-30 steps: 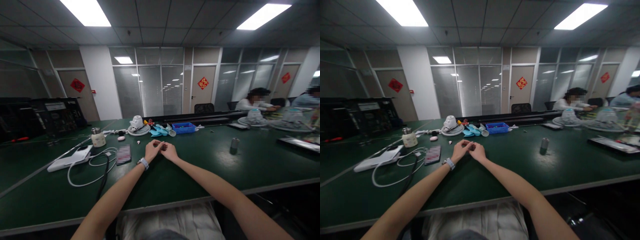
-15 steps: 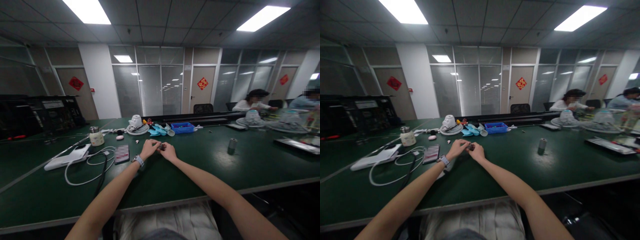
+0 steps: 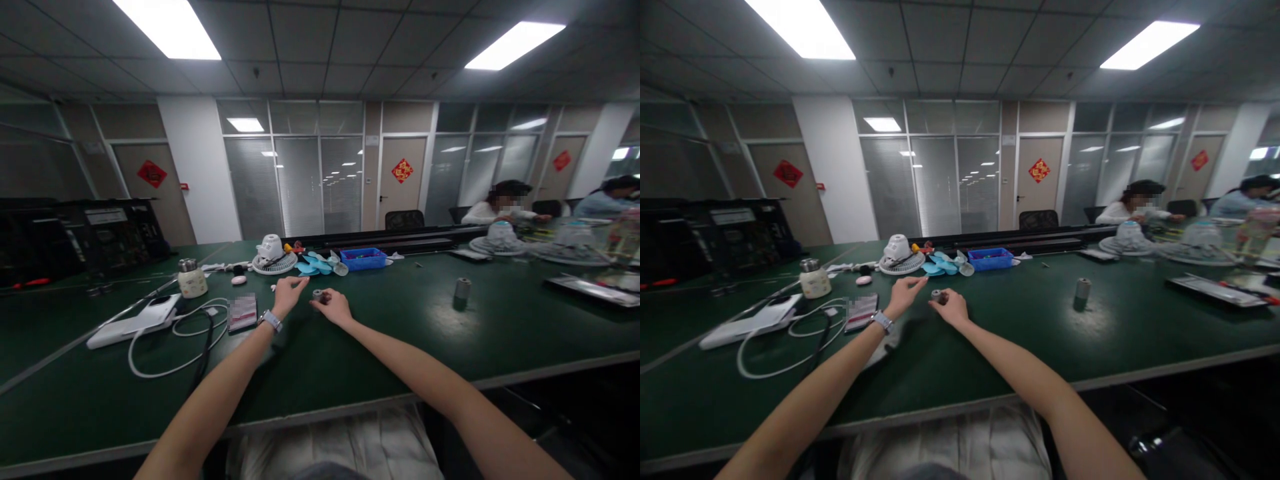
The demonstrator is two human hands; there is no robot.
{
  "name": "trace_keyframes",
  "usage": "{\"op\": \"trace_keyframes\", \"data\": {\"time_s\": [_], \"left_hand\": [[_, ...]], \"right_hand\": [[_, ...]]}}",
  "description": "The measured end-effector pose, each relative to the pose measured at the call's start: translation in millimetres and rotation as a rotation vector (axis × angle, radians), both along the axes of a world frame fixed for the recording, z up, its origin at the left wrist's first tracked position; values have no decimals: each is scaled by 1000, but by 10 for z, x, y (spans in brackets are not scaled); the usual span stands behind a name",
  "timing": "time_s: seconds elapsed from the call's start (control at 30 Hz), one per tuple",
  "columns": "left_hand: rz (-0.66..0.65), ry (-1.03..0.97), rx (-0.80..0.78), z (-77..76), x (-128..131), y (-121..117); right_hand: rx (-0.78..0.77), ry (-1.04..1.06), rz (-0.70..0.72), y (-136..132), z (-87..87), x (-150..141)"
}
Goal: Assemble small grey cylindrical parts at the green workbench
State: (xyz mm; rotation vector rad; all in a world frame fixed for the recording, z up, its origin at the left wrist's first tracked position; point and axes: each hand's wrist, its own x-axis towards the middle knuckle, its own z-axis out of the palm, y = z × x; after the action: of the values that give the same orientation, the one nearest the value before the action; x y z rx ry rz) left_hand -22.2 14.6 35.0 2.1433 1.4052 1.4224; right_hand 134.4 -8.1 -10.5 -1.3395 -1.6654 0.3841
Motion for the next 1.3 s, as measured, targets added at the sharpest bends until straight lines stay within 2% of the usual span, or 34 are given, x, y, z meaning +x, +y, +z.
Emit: {"op": "trace_keyframes", "data": {"time_s": [0.1, 0.2, 0.33, 0.47, 0.57, 0.63, 0.67, 0.73, 0.8, 0.87, 0.9, 0.93, 0.97, 1.03, 1.1, 1.17, 1.23, 1.3], "left_hand": [[-5, 92, -104, -173, -29, 23], [15, 157, -216, -309, -5, 35], [13, 272, -305, -343, 20, 54], [51, 257, -258, -355, -15, 105], [105, 189, -210, -393, -58, 151], [136, 133, -197, -418, -81, 176], [156, 104, -200, -429, -89, 186], [198, 58, -213, -447, -98, 200], [230, 38, -225, -460, -100, 204], [244, 29, -221, -467, -99, 198], [246, 23, -216, -467, -99, 189], [247, 12, -210, -465, -99, 179], [247, 0, -204, -462, -98, 166], [242, -16, -197, -453, -94, 143], [237, -16, -195, -447, -89, 132], [231, -6, -195, -450, -87, 136], [226, 3, -199, -460, -86, 151], [217, 7, -204, -470, -85, 165]], "right_hand": [[19, 7, -24, 51, 66, 147], [29, -25, -190, 129, 202, 536], [-41, -109, -539, 201, 323, 1189], [-183, -147, -675, 250, 251, 1621], [-262, -127, -672, 283, 169, 1766], [-275, -115, -678, 271, 161, 1759], [-237, -124, -707, 249, 174, 1710], [-55, -187, -748, 173, 221, 1497], [186, -308, -628, 81, 259, 1137], [294, -437, -264, 10, 250, 695], [286, -485, -81, -11, 224, 477], [261, -500, 14, -20, 187, 279], [219, -512, 98, -18, 146, 112], [127, -505, 173, 9, 71, -100], [73, -497, 202, 46, 43, -134], [88, -495, 206, 76, 91, 4], [155, -496, 153, 93, 214, 296], [234, -472, 2, 107, 376, 704]]}}
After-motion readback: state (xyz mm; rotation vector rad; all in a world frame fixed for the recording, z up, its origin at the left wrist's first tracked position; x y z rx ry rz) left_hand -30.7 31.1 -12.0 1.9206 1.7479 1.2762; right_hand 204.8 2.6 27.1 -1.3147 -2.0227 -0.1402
